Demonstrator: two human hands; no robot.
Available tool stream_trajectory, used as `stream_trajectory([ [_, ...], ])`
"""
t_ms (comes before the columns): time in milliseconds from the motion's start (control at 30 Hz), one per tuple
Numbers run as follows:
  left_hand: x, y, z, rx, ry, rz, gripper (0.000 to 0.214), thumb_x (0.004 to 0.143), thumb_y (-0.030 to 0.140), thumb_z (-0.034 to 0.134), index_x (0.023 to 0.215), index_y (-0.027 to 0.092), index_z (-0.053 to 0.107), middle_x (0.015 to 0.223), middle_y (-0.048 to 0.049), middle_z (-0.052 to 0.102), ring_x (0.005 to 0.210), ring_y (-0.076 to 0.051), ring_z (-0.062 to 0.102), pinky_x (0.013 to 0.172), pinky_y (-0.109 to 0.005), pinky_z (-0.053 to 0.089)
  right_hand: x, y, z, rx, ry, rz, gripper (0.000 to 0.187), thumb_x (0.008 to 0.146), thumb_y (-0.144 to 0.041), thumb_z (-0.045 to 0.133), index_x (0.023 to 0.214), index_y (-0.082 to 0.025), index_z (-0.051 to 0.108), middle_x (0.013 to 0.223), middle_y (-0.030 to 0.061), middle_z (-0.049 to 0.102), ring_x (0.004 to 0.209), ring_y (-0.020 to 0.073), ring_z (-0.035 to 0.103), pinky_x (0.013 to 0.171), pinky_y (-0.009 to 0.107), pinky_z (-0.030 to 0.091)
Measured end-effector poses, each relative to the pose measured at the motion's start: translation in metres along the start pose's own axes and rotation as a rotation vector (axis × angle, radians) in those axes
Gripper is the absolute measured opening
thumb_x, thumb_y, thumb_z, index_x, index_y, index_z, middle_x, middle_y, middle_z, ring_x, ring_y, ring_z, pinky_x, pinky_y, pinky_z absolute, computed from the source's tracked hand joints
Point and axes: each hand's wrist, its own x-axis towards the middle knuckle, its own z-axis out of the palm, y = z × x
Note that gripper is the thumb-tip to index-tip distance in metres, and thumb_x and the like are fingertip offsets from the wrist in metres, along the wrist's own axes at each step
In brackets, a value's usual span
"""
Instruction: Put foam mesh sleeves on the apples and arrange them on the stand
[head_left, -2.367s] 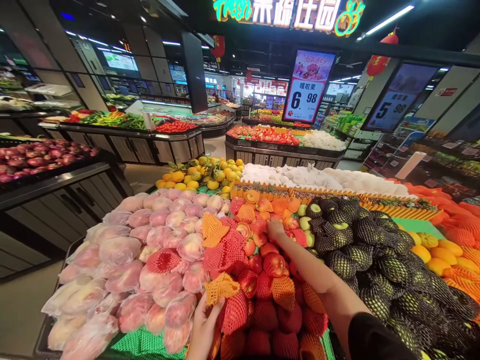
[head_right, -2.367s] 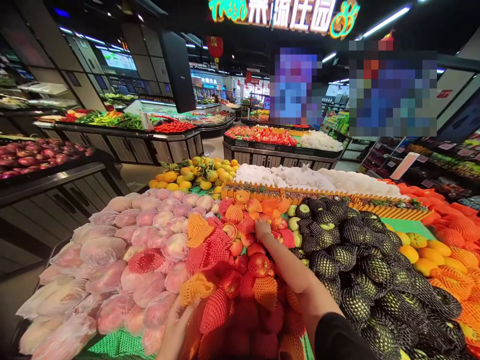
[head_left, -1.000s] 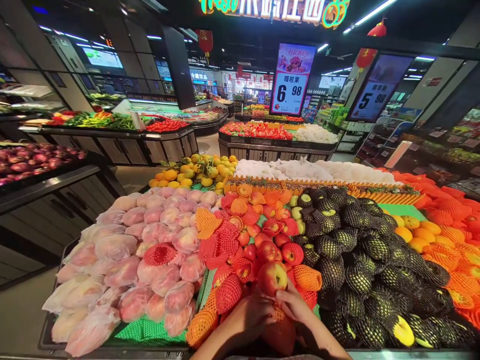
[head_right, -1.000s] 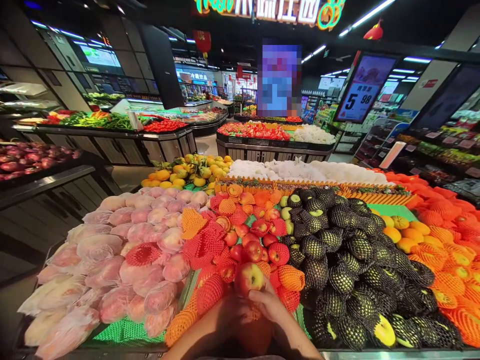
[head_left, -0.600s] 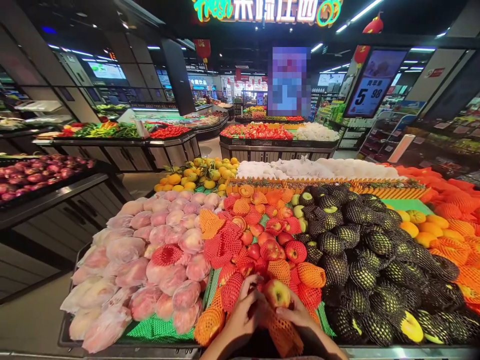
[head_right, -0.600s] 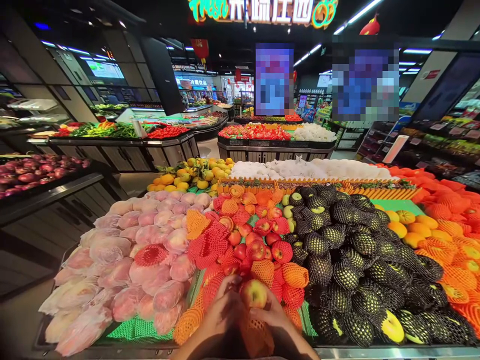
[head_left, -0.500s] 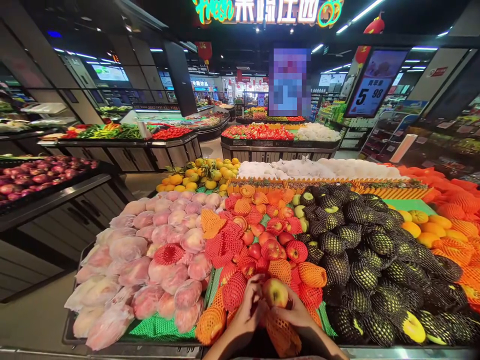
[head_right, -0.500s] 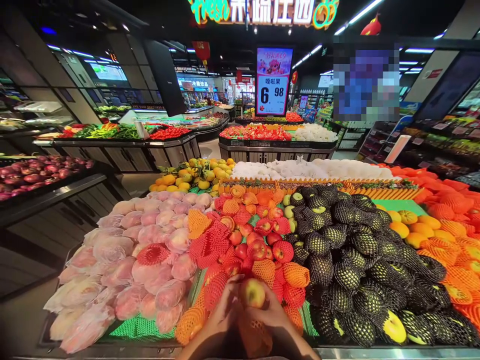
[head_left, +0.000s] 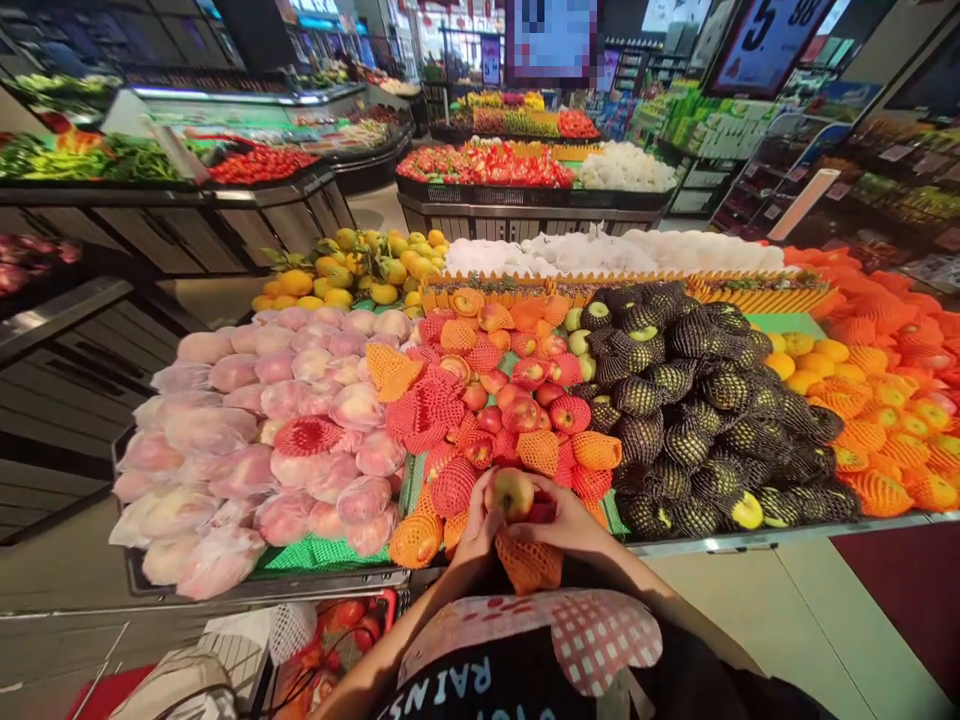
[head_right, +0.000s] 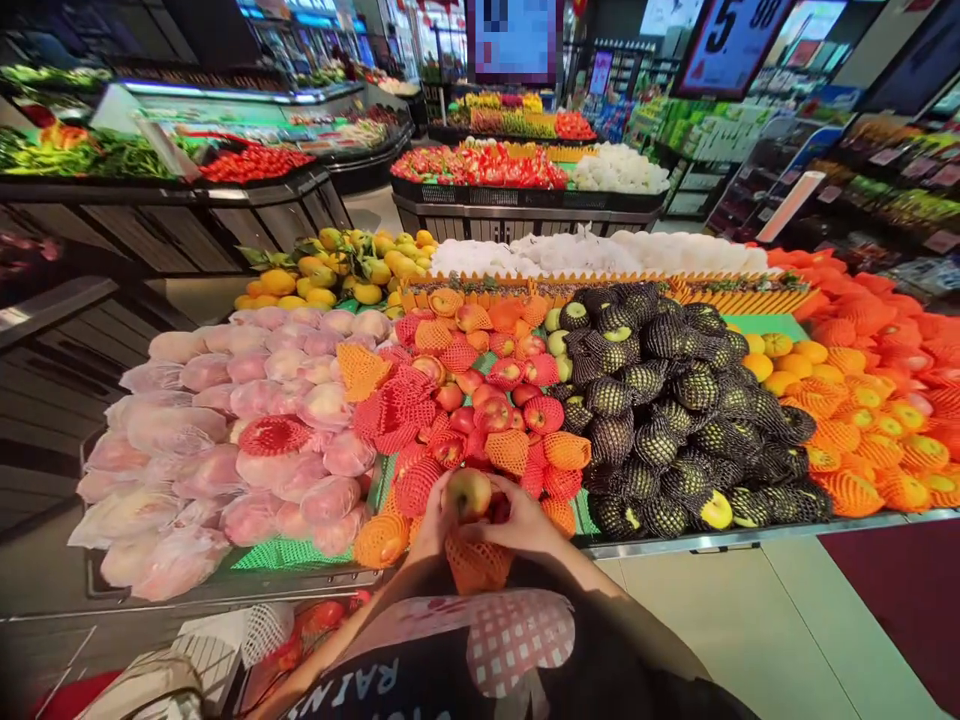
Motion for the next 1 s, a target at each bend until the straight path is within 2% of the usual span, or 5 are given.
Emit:
stream_trajectory([
  [233,-0.002,0.011,0.001,0.064,0.128,0.034,0.063,0.092,0.048,0.057,0.147,0.026,0.038,0.156,-0.0105,0.041,0.140,-0.027,0.045,0.120,-0.044,0.031,-0.013,0.007,-0.018,-0.231,-0.026,0.140,0.040,0.067,-0.055,0.084,0.070,-0.017,0.073,0.063,-0.0014,0.065,0.057,0.0123,0.054,0.057,0.026,0.042],
  [433,0.002,0.005,0.002,-0.017,-0.034,0.011,0.063,0.092,0.049,0.060,0.146,0.024,0.042,0.154,-0.0107,0.046,0.141,-0.029,0.044,0.119,-0.042,0.032,-0.004,-0.008,-0.015,-0.074,0.217,-0.217,0.024,0.070,-0.042,0.086,0.077,-0.020,0.079,0.090,0.0050,0.073,0.082,0.0176,0.066,0.075,0.030,0.051],
  [533,0.002,0.003,0.004,-0.100,-0.083,-0.043,0.064,0.089,0.053,0.063,0.144,0.024,0.045,0.137,-0.0102,0.060,0.103,-0.023,0.065,0.088,-0.035,0.053,0.004,-0.012,-0.015,-0.060,0.242,-0.250,0.021,0.071,-0.041,0.086,0.077,-0.021,0.081,0.089,0.0063,0.074,0.081,0.0182,0.067,0.075,0.031,0.052],
  [667,0.001,0.013,0.008,-0.316,-0.017,-0.177,0.062,0.093,0.059,0.054,0.146,0.029,0.042,0.111,-0.0045,0.068,0.060,-0.011,0.055,0.049,-0.023,0.042,0.007,-0.009,-0.021,-0.080,0.364,-0.229,0.025,0.064,-0.042,0.090,0.068,-0.021,0.079,0.079,0.0036,0.069,0.068,0.0149,0.060,0.058,0.026,0.047],
  [1000,0.006,0.021,0.010,-0.614,0.111,-0.180,0.062,0.085,0.049,0.070,0.139,0.029,0.047,0.117,-0.0045,0.068,0.101,-0.018,0.067,0.083,-0.028,0.054,-0.001,0.002,-0.012,-0.009,0.076,-0.170,0.039,0.091,-0.060,0.060,0.086,-0.021,0.059,0.073,-0.0040,0.054,0.064,0.0111,0.051,0.062,0.025,0.044],
])
